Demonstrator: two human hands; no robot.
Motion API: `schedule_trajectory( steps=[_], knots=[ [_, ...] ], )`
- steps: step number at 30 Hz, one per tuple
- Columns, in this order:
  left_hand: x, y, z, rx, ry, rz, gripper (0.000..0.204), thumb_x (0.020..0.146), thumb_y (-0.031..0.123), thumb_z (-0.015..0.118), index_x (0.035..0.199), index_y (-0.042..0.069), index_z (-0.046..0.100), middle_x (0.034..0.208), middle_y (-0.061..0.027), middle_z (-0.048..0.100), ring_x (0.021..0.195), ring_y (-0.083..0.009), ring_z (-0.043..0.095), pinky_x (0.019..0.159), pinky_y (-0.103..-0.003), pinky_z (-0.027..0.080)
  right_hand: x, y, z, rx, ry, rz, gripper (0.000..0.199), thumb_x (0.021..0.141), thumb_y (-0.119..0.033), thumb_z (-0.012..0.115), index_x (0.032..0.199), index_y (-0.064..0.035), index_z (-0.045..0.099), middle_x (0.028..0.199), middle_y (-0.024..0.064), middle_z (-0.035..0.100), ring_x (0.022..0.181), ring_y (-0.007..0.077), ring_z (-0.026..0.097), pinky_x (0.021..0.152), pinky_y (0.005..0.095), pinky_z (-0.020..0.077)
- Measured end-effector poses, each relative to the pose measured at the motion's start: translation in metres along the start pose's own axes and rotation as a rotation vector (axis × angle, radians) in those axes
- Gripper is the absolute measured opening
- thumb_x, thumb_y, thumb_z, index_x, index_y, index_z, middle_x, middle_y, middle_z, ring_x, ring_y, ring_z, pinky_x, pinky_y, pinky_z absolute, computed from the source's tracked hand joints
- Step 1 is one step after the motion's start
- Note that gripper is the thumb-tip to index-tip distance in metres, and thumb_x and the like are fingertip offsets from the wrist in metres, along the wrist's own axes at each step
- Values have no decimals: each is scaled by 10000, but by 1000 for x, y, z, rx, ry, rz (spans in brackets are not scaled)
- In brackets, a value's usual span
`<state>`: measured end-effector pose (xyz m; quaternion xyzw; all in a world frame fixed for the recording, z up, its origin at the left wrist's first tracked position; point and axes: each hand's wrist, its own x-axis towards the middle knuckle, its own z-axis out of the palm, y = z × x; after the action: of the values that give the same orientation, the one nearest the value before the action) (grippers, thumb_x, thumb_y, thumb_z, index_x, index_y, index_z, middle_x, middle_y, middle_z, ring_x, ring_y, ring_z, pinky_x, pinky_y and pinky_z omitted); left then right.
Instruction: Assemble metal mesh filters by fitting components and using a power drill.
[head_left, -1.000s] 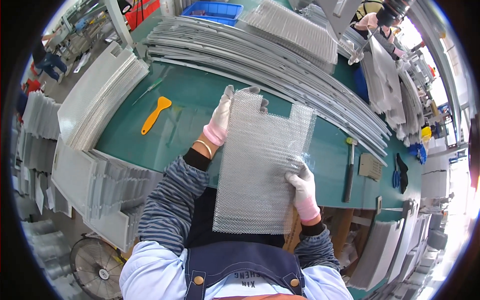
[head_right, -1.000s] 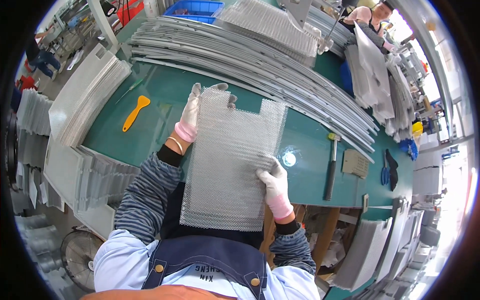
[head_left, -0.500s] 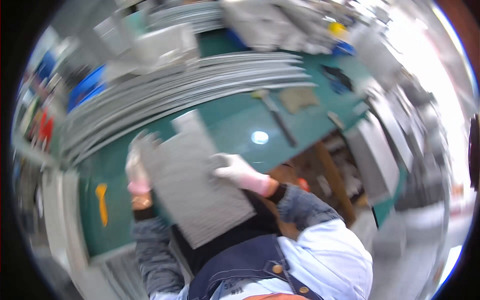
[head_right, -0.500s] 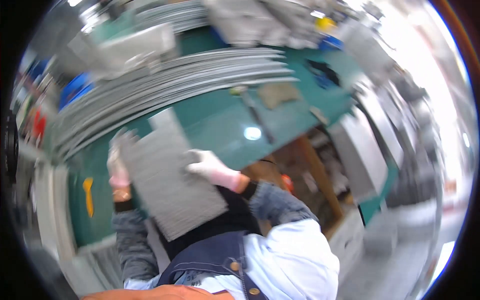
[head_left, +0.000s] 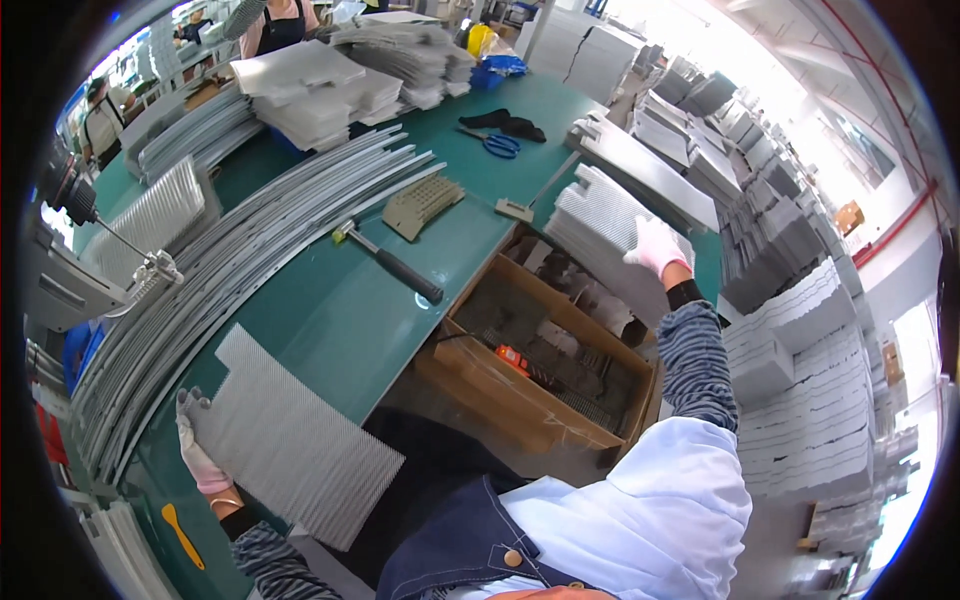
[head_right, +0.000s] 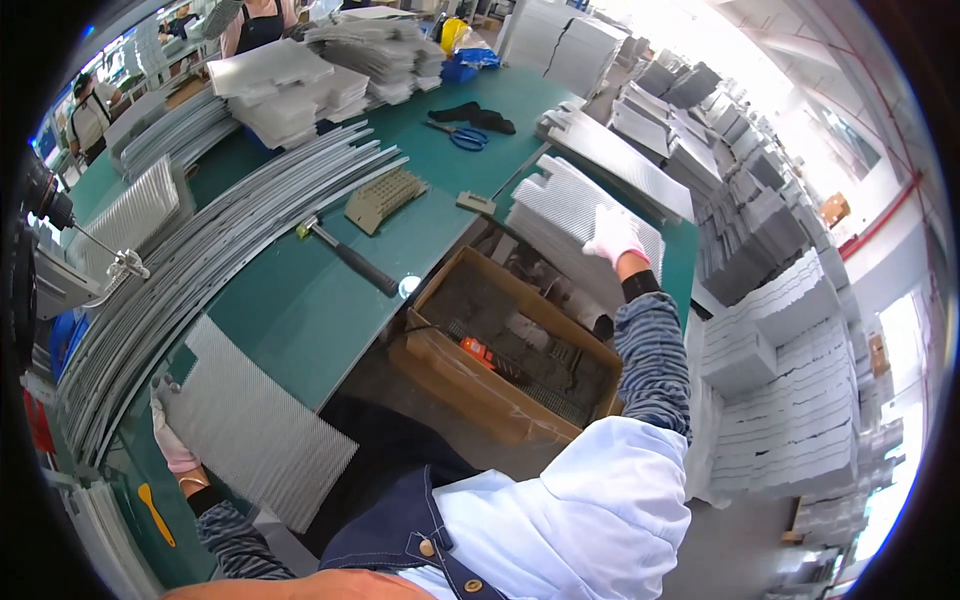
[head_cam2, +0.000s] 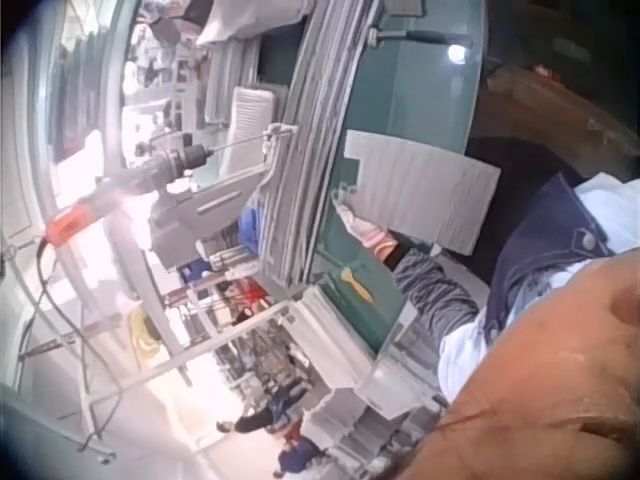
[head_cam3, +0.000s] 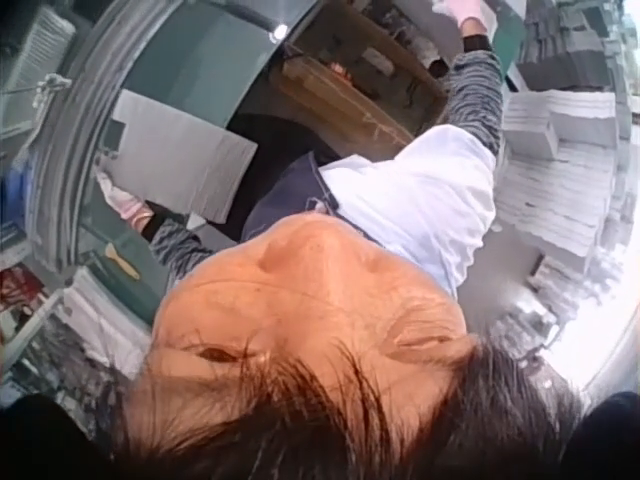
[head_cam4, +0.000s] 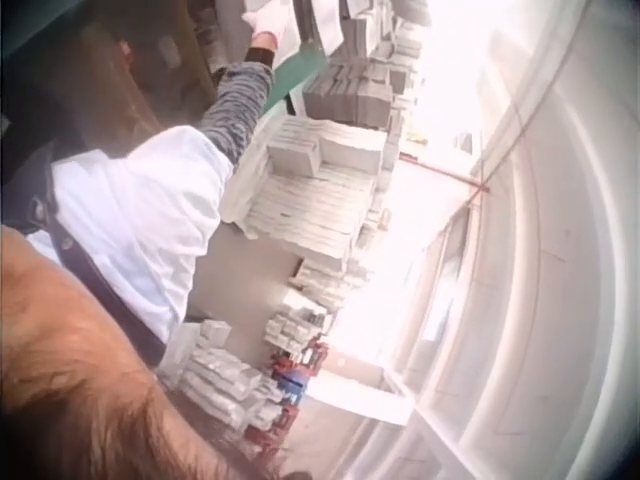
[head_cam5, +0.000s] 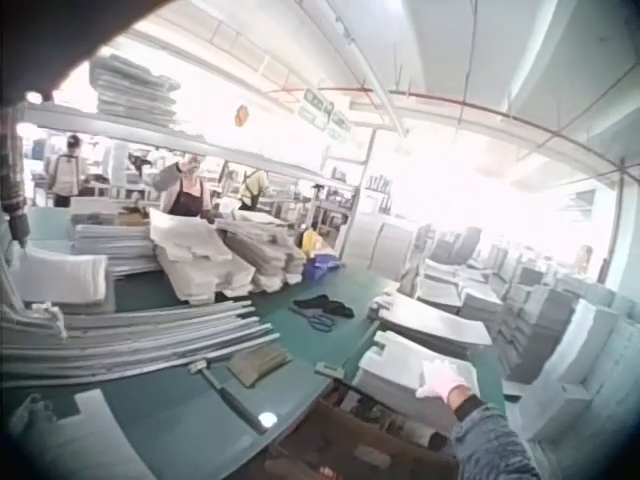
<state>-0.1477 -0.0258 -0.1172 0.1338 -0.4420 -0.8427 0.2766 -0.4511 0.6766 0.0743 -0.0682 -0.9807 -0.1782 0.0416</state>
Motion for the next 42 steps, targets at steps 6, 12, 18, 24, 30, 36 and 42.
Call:
schedule_trajectory(
  steps=[6, 12, 18, 24, 30, 36, 42],
  knots=[
    [1, -3, 5, 38, 9, 8, 404, 1032, 260, 439, 1379, 59, 494, 1256, -85, 591, 1049, -184, 555, 978, -317, 447, 31, 73, 32, 592, -168, -256, 667, 691, -344, 778, 1223, 22, 611, 1193, 229, 637, 1138, 345, 601, 1013, 383, 446],
    [7, -7, 15, -33, 53, -33, 387, 1030, 269, 447, 1353, 68, 516, 1232, -81, 600, 1025, -184, 561, 972, -312, 453, 40, 151, -18, 34, 649, 187, 326, 837, -170, 603, 1158, -132, 645, 927, 139, 697, 859, 330, 680, 711, 434, 554],
    [-9, 14, -2, 66, 76, 34, 405, 1031, 304, 444, 1348, 60, 512, 1207, -90, 605, 1013, -191, 570, 956, -325, 458, -1, 32, -109, 437, 1342, -250, 261, 904, -94, 575, 1155, -102, 645, 854, 115, 681, 743, 322, 655, 662, 385, 527],
    [4, -1, 16, 454, 0, 166, 520, 1036, 455, 369, 1297, 38, 536, 1117, -80, 634, 1016, -203, 595, 929, -351, 473, -164, -217, -128, 1463, 341, -851, 300, 883, 65, 537, 1174, 4, 572, 810, -6, 569, 679, 27, 462, 583, 199, 387],
    [2, 16, 21, -265, 121, -52, 741, 989, 631, 245, 1233, 4, 556, 1134, -144, 635, 1020, -247, 613, 935, -359, 504, -242, -397, -47, 1789, -738, -850, 226, 922, 14, 561, 1144, 56, 568, 968, 26, 605, 849, 64, 529, 745, 204, 438],
    [-9, 20, 24, -574, -207, 2, 589, 1004, 501, 405, 1233, -24, 543, 1101, -221, 636, 959, -319, 633, 882, -413, 532, -250, -419, -9, 1735, -799, -708, 231, 916, 4, 576, 1142, 48, 582, 985, 11, 606, 858, 72, 540, 782, 212, 441],
    [-18, 31, 31, -254, -111, 75, 379, 1026, 229, 413, 1284, -32, 509, 1167, -225, 620, 1059, -315, 623, 939, -422, 516, -243, -425, -6, 1727, -837, -743, 256, 925, -6, 559, 1175, 43, 589, 1016, 8, 610, 864, 59, 530, 777, 197, 428]
  ],
)
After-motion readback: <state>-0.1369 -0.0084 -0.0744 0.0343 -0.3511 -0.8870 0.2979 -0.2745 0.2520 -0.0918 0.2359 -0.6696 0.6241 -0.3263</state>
